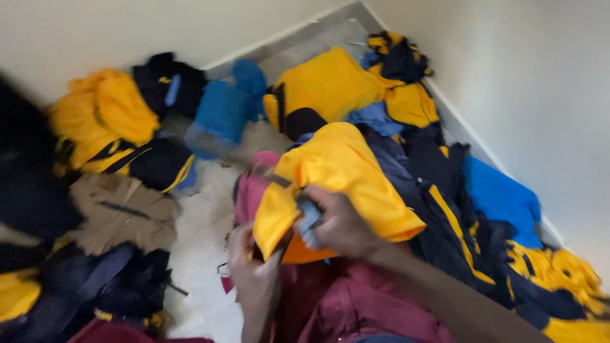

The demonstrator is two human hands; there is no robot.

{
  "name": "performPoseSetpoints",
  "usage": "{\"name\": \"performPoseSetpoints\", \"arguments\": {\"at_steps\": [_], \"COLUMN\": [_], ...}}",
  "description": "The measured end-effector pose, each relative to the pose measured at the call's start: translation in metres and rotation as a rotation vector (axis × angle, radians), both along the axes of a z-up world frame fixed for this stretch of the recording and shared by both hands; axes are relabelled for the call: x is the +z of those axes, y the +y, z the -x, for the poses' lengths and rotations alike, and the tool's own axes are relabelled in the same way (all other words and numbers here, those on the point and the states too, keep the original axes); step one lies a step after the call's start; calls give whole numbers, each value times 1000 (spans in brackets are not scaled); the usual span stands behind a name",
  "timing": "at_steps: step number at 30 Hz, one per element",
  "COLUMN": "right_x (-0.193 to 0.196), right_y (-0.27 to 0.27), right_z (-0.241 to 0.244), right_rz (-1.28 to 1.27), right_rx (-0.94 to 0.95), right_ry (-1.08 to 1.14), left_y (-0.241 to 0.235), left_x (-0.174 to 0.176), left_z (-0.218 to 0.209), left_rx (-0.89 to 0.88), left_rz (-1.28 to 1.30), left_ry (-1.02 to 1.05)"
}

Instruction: A person sitting on the floor uses large scissors to trim and cut pieces of yellow and blue fabric.

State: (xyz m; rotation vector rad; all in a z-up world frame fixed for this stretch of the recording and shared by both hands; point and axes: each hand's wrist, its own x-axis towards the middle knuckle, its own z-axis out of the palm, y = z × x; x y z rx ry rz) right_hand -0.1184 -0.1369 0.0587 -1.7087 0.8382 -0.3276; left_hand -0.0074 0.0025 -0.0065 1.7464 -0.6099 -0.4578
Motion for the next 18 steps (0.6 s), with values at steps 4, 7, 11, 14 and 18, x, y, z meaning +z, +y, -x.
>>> {"name": "performPoseSetpoints", "arguments": {"at_steps": [4, 7, 11, 14, 18], "right_x": [1, 46, 59, 55, 38], "right_y": [-58, -93, -121, -120, -76], "right_z": [29, 63, 129, 175, 199], "right_rz": [43, 150, 492, 559, 502], "right_rx": [-173, -415, -629, -729, -868], "right_ry": [-192, -244, -392, -436, -362], "left_y": [-41, -71, -92, -101, -111], "left_x": [18, 14, -1, 5, 37], "left_z": [0, -2, -21, -36, -51], "left_rx": [13, 109, 141, 214, 263], "left_rz": [29, 69, 82, 141, 309], "left_ry": [-35, -203, -506, -488, -565]}}
